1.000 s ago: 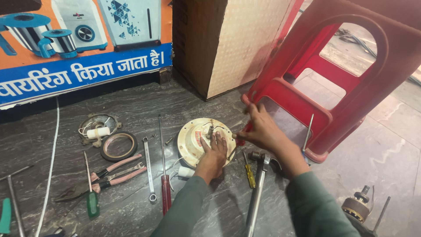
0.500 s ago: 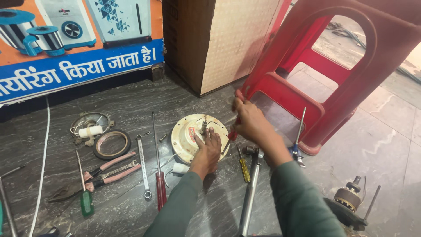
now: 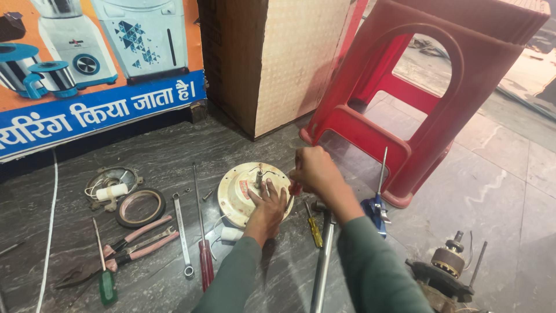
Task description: The person sits on the floor and works on a circular white appliance part, using a hammer and screwdriver to adjust components. They flip the part over, tap it with a hammer, and use a screwdriver to tighten or loosen screws.
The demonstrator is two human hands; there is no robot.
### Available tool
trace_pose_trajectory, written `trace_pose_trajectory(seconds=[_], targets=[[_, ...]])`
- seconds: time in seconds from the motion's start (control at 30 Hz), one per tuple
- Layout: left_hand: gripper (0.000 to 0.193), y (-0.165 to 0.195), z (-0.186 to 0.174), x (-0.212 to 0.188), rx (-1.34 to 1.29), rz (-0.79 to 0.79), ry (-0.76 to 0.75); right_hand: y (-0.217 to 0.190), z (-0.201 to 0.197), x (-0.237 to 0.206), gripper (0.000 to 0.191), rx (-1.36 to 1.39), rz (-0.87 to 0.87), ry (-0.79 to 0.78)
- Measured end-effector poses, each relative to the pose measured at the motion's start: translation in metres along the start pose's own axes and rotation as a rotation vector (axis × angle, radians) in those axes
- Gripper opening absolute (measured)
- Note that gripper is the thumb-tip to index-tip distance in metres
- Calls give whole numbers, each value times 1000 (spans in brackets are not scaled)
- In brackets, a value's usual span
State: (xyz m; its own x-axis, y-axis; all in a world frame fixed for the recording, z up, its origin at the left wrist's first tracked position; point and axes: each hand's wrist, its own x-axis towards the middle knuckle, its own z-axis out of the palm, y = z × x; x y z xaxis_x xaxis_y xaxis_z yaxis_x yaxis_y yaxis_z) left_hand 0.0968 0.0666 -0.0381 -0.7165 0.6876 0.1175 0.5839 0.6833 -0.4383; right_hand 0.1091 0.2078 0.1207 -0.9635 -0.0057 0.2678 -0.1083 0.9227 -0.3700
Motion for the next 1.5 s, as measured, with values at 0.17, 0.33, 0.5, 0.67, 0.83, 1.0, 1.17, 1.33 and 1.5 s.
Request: trace_pose_trajectory(seconds=[0.17, 0.33, 0.5, 0.67, 0.83, 1.0, 1.17, 1.33, 1.5], targets=[[105, 0, -2, -7, -17, -7, -8, -30, 1, 4, 37, -239, 210, -63], [102, 1, 2, -5, -5, -27, 33, -14, -4, 22, 85, -118, -99, -85], [102, 2, 4, -6, 5, -34, 57, -5, 11, 23, 76, -131, 141, -222], [103, 0, 2, -9, 3, -13, 20, -6, 17, 2, 49, -175, 156, 71], [98, -1, -5, -5, -13, -41, 27, -2, -4, 10, 67, 227, 36, -248], [97, -1, -6, -8, -26, -25, -13, -10, 13, 12, 59, 34, 27, -153], [83, -4, -3, -11, 74, -76, 212, -29, 45, 10, 52, -80, 87, 203], [96, -5, -3, -13, -1, -3, 86, -35, 37, 10, 47, -49, 221, 157], [96, -4, -6, -11, 64, -30, 88, -25, 20, 8, 48, 87, 77, 2]])
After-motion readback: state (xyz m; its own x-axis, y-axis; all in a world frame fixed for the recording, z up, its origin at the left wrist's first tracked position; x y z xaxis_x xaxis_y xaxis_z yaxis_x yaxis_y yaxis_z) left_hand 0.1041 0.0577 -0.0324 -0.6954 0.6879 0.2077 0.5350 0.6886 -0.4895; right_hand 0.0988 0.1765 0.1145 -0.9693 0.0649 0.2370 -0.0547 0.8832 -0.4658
